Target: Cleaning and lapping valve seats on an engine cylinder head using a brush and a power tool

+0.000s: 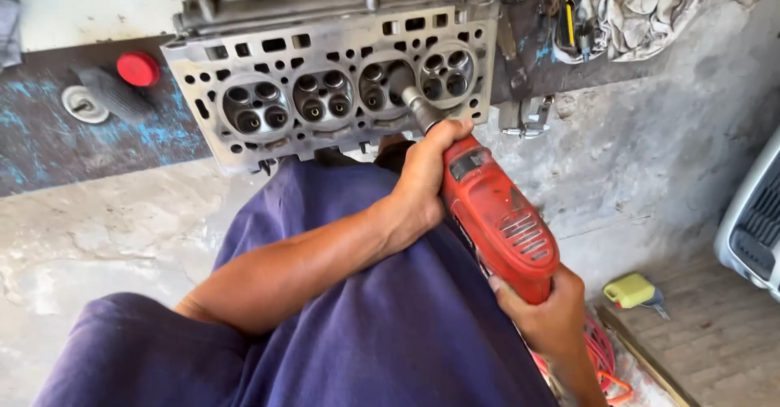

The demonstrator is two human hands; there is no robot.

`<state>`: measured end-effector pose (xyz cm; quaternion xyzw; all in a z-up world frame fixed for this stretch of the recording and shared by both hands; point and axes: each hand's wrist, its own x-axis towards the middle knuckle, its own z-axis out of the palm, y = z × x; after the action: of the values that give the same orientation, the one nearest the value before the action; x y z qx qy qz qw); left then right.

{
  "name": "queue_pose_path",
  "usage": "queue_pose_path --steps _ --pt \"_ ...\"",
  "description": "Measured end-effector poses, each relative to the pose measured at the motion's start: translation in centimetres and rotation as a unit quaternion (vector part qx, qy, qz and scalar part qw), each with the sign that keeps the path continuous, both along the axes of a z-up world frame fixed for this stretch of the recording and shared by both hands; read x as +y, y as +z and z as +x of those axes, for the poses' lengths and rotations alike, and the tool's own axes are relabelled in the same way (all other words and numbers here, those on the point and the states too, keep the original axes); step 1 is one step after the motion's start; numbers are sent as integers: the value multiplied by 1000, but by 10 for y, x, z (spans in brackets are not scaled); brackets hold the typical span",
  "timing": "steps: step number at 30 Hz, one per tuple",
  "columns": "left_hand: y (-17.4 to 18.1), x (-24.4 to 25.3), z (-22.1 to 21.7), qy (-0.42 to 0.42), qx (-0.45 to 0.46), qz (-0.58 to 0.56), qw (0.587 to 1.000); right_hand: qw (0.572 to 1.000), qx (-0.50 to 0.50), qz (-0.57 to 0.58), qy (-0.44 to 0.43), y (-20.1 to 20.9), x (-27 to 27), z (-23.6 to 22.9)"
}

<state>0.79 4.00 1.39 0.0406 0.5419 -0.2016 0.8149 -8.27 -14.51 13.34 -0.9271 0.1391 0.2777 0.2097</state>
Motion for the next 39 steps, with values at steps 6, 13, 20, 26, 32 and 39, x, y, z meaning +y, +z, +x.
queue_pose_path --steps 6,13,20,26,32,39 --pt "15 18 8 -1 13 -30 999 1000 -4 -17 18 15 22 12" --pt "15 28 12 -4 11 -70 997 999 11 -39 -7 31 43 23" --pt "19 41 13 6 6 -78 997 995 22 -97 3 46 67 36" --pt "18 56 2 18 19 -109 994 998 8 -47 46 47 72 26" --pt "10 66 -17 58 8 -162 985 995 25 -23 90 44 83 18" --pt "-1 68 -25 59 -30 -172 983 996 8 -31 80 38 94 5"
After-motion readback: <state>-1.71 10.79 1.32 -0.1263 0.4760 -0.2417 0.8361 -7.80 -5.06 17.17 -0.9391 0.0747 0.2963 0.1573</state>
